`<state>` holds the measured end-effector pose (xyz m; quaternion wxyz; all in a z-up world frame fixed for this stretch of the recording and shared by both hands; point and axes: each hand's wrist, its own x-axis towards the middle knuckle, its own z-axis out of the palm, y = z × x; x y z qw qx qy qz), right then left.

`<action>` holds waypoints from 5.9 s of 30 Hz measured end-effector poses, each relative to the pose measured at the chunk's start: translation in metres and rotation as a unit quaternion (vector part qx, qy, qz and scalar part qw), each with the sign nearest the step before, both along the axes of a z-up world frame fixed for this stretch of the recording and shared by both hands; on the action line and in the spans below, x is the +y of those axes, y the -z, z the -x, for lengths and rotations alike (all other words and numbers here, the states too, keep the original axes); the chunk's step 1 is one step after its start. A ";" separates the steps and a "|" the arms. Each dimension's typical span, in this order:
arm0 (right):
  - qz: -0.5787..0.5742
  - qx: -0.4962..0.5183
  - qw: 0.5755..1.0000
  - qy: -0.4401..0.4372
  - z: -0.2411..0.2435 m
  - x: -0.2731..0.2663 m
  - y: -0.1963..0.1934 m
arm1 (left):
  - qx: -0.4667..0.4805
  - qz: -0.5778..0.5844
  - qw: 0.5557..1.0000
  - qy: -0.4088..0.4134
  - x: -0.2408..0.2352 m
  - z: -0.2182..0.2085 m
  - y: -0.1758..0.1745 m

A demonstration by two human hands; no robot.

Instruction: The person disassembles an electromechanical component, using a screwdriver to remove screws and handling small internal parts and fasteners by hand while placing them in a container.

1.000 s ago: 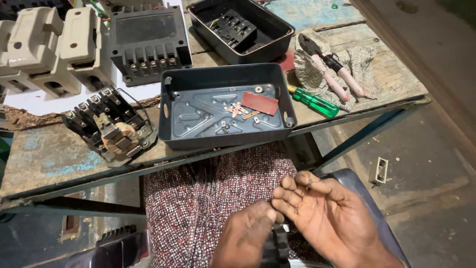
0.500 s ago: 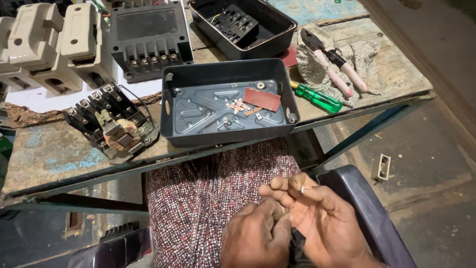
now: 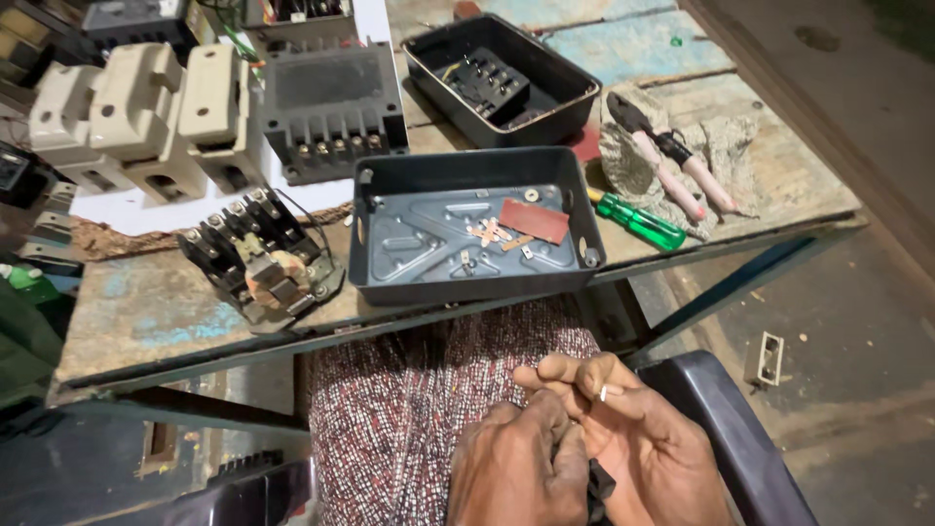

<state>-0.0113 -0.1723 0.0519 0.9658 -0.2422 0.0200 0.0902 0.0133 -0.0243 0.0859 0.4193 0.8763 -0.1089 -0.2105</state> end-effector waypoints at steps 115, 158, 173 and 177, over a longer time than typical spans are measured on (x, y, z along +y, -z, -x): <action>0.440 -0.027 0.892 -0.102 0.001 -0.015 -0.049 | 0.231 0.595 0.755 -0.148 0.066 -0.002 0.012; 0.443 0.083 0.891 -0.049 0.009 -0.033 -0.006 | 0.160 0.385 0.890 -0.186 0.049 -0.006 0.004; 0.453 0.102 0.884 -0.052 0.002 -0.024 -0.013 | 0.213 0.393 0.883 -0.143 0.055 -0.006 -0.004; 0.455 0.102 0.881 -0.079 0.000 -0.027 -0.011 | 0.225 0.377 0.885 -0.153 0.055 -0.005 0.000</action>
